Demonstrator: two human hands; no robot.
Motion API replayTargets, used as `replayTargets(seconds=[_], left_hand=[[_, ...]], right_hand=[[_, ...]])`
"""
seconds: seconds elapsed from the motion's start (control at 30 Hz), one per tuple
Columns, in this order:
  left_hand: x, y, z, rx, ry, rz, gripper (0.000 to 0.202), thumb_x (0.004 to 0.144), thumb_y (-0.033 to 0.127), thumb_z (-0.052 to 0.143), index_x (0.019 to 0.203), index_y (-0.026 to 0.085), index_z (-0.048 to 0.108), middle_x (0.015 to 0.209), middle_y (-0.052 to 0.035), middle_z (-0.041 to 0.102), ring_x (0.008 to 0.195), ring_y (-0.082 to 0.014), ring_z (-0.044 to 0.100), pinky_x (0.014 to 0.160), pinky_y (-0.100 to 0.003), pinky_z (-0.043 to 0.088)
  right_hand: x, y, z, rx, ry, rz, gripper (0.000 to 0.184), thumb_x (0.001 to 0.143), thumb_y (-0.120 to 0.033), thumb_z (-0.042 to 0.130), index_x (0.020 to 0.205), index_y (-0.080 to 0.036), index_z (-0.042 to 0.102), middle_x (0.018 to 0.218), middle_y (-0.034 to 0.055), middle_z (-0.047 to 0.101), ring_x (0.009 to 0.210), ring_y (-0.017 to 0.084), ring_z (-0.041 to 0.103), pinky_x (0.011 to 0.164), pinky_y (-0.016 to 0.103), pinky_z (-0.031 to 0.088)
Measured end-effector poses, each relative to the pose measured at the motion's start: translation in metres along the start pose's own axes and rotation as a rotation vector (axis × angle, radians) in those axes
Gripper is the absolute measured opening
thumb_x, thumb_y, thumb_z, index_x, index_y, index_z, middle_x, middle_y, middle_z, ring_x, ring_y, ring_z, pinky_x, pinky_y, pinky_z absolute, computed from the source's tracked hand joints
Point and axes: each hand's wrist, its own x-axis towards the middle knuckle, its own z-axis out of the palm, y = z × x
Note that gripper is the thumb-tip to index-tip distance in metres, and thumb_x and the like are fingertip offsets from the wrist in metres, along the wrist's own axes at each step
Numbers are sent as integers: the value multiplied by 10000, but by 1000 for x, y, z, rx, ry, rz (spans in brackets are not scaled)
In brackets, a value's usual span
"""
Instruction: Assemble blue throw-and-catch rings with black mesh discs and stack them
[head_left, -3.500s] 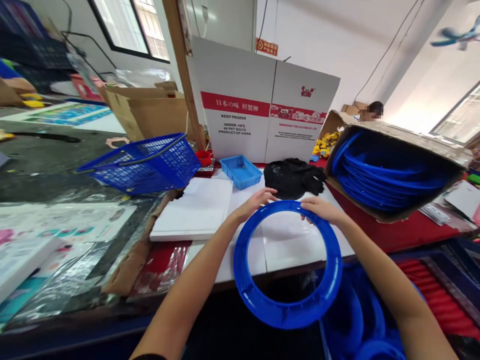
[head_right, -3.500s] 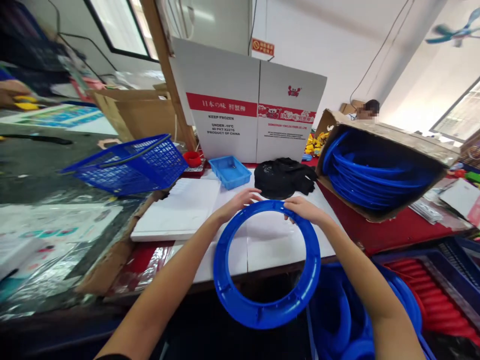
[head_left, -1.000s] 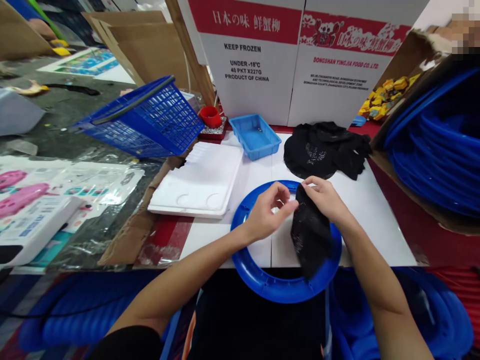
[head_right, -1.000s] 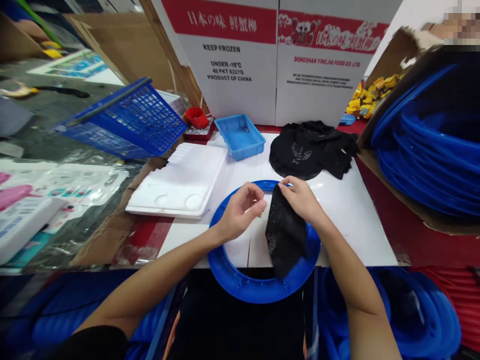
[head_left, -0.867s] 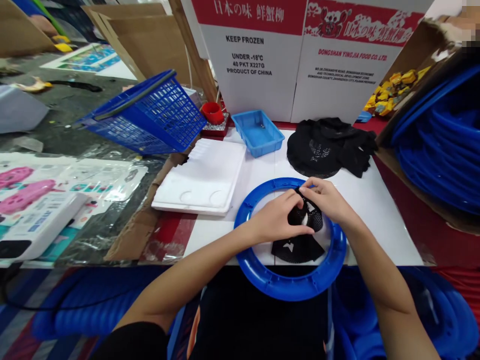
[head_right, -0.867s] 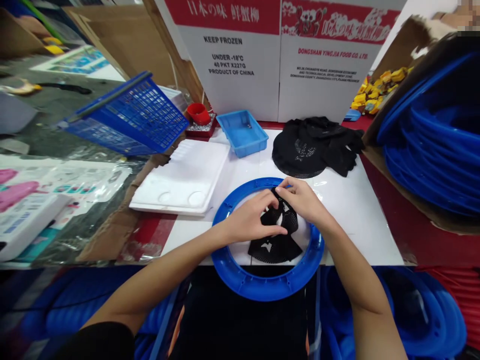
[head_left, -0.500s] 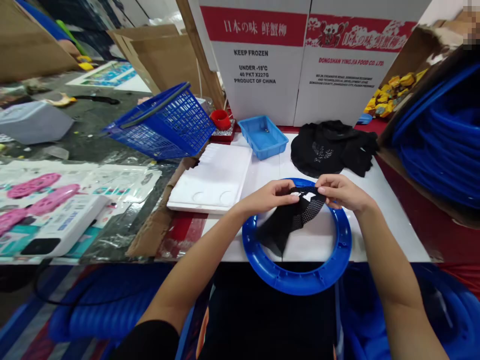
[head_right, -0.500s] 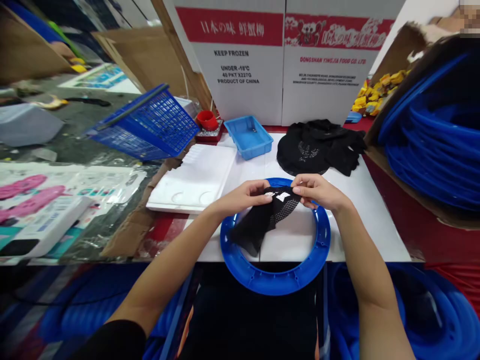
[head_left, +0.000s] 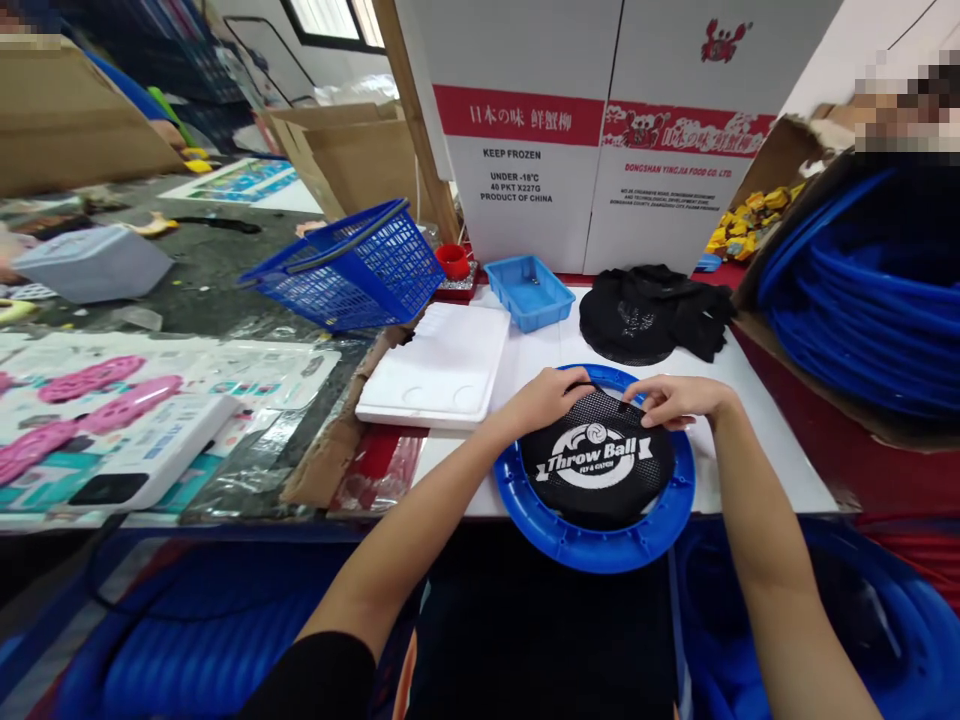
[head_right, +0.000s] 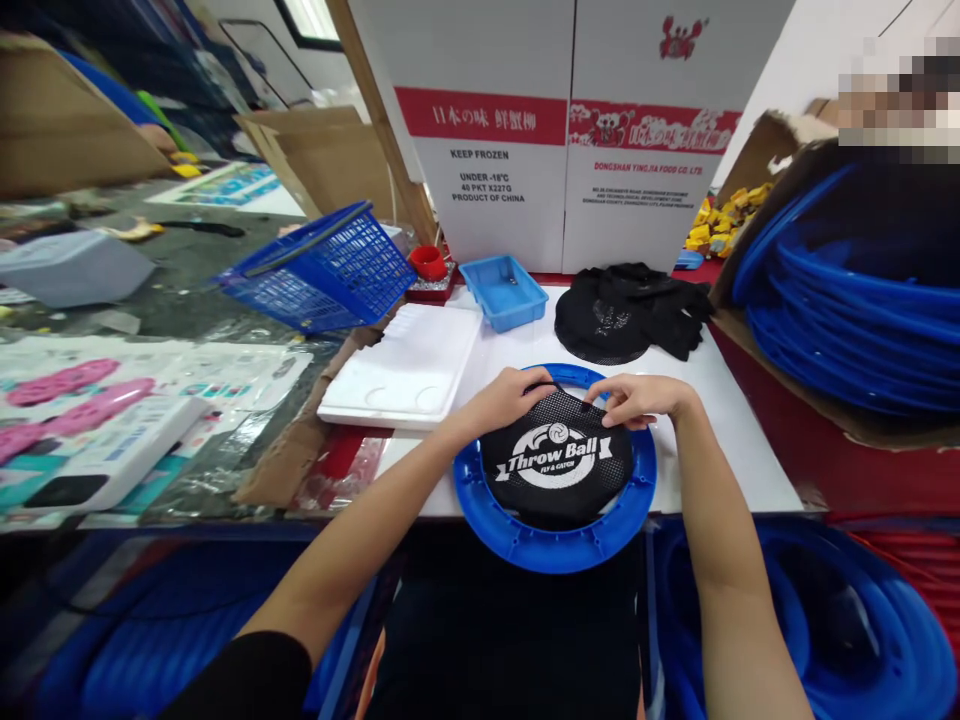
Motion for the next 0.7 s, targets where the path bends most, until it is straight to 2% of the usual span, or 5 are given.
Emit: replayTargets(seconds=[0.13, 0.27, 0.47, 0.6, 0.7], left_hand=[[-3, 0, -3, 450, 94, 98, 346, 1137, 375, 440, 1204, 187, 723, 1086, -119, 750, 923, -253, 694, 809, -362, 505], [-6, 5, -12, 507, 224, 214, 317, 1135, 283, 423, 1161, 177, 720, 1146, -133, 717, 1068, -253, 676, 891, -357, 512], [-10, 9, 7, 413, -236, 371, 395, 992, 528, 732, 1161, 171, 749, 1188, -124, 718, 1096, -293, 692, 975, -415, 539], [-13, 5, 19, 334, -315, 360, 724, 894, 608, 818, 1446, 168, 657, 1495, -205, 633, 1374, -384, 612, 1176, -525, 463], [-14, -1, 19, 281, -370, 318, 832, 902, 596, 812, 1565, 157, 566, 1662, -237, 497, 1540, -405, 485, 1260, -549, 391]], right_hand=[[1, -4, 4, -25, 79, 33, 679, 867, -449, 841, 1435, -190, 573, 591, -104, 591, 379, 104, 500, 329, 188, 336], [-5, -4, 2, -103, 74, 106, 654, 839, -469, 853, 1362, -172, 596, 569, -93, 621, 379, 131, 562, 342, 199, 398], [-12, -12, 7, -173, 63, 177, 590, 863, -497, 819, 1311, -178, 605, 698, -2, 766, 397, 128, 589, 362, 207, 419], [-7, -13, 10, -245, 62, 193, 515, 885, -515, 785, 1241, -180, 624, 607, -32, 704, 392, 134, 550, 388, 229, 410], [0, -9, 10, -364, 312, 82, 487, 920, -606, 738, 1173, -195, 669, 635, -31, 670, 502, 158, 590, 478, 256, 444]])
